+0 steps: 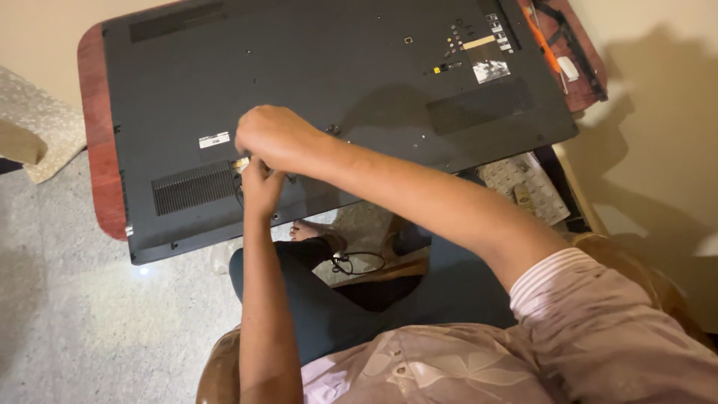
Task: The person uses a screwdriver to remove screws from the back panel of a television set. They systematically unscrew fasteners and place them on the surface of the TV.
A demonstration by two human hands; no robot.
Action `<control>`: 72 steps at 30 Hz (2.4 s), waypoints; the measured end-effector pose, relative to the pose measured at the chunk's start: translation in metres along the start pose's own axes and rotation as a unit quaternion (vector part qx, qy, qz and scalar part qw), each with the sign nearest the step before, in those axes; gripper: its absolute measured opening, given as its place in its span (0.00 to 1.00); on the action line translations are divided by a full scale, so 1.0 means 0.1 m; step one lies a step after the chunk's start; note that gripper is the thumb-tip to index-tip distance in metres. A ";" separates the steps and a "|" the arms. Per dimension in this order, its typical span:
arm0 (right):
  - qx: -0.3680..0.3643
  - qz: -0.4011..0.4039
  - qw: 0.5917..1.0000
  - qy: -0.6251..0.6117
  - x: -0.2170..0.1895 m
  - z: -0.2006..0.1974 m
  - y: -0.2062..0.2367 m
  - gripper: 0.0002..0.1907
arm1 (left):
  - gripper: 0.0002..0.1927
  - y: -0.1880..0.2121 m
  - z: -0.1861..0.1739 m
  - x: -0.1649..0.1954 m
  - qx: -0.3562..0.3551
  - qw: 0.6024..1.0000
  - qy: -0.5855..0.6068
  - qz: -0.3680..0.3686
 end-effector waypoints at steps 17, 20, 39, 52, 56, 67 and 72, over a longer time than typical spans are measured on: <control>0.004 0.023 0.999 -0.047 0.02 -0.04 0.06 0.12 | 0.14 -0.06 0.04 0.16 0.011 0.996 0.089 -0.002; -0.048 0.080 0.995 -0.020 0.04 -0.02 0.05 0.10 | 0.15 -0.06 0.03 0.20 0.005 0.997 0.067 0.029; 0.001 -0.043 0.991 -0.127 -0.04 -0.05 0.09 0.18 | 0.20 -0.01 -0.03 0.31 0.051 0.981 0.182 0.049; -0.019 0.046 0.998 -0.030 -0.04 -0.04 0.14 0.10 | 0.13 0.00 0.04 0.27 0.014 0.999 0.008 0.028; -0.030 0.140 0.986 0.091 -0.01 0.00 0.12 0.12 | 0.13 0.02 0.06 0.25 0.014 0.999 0.034 -0.024; -0.099 0.180 0.977 0.062 0.07 0.00 0.18 0.16 | 0.10 0.04 0.09 0.21 0.004 0.999 0.027 -0.036; 0.073 -0.098 0.986 -0.114 0.08 -0.17 0.20 0.15 | 0.10 0.04 0.03 0.16 -0.011 0.999 0.029 -0.020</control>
Point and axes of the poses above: each hand's wrist, its own y-axis away from the middle knuckle, its own z-axis out of the palm, x = y × z, the point moved 3 cm from there along -y, towards the middle knuckle, and after that the axes turned 3 degrees about z, right-handed, at the moved point
